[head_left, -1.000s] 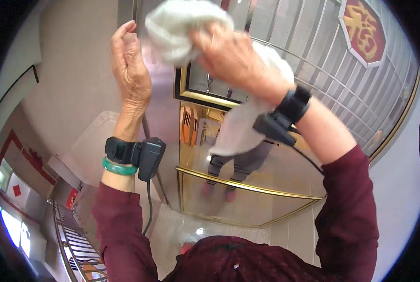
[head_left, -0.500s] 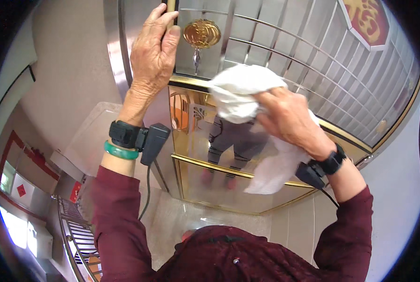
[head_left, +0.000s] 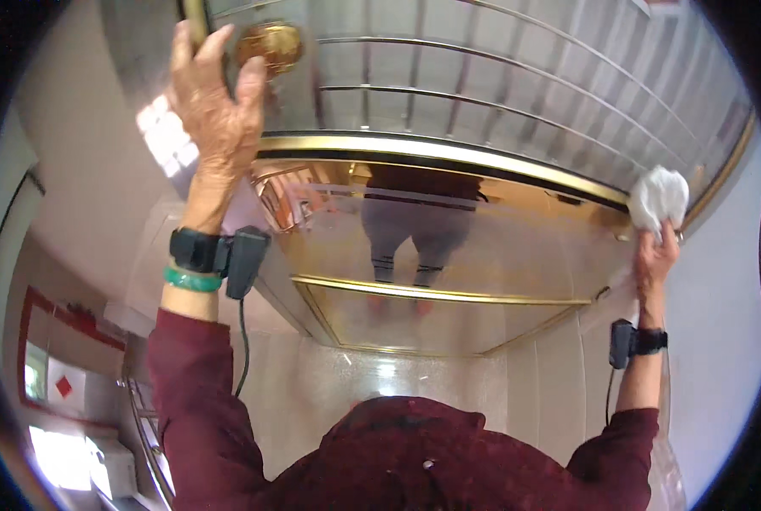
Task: Cleaning a stainless steel stair railing and then wiping down a glass and metal door with a damp cloth.
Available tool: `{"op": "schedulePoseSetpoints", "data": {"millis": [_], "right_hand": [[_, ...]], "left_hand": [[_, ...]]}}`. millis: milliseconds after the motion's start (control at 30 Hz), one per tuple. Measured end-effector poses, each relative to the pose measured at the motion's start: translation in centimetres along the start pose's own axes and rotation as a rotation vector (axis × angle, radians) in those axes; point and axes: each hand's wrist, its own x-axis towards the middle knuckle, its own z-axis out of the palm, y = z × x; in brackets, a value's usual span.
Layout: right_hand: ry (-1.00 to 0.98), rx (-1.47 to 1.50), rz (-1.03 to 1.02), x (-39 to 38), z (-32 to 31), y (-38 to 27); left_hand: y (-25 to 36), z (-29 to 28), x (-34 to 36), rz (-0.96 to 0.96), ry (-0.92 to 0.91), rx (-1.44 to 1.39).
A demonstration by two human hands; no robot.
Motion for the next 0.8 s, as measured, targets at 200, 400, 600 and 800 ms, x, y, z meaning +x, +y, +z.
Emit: {"op": "schedulePoseSetpoints", "data": {"millis": [200,400,600,800], "right_hand": [[0.101,0.147,-0.138,-1.6,5.4,-14.9],[-0.085,0.319,-0.359,-1.6,6.4,-24.2],[0.092,0.184,-0.261,-1.8,3.6,-15.8],[0.288,-0.043,0.434,-0.7,-2.4,-2.2]], "left_hand": [[1.5,-0.1,-0.7,0.042,0.057,0.079],[3.0,-1.8,0.2,0.056,0.078,0.078],[0.6,-3.4,-0.2,0.038,0.028,0.157],[0.8,-3.0,-0.5,0.013,0.058,0.159]]}}
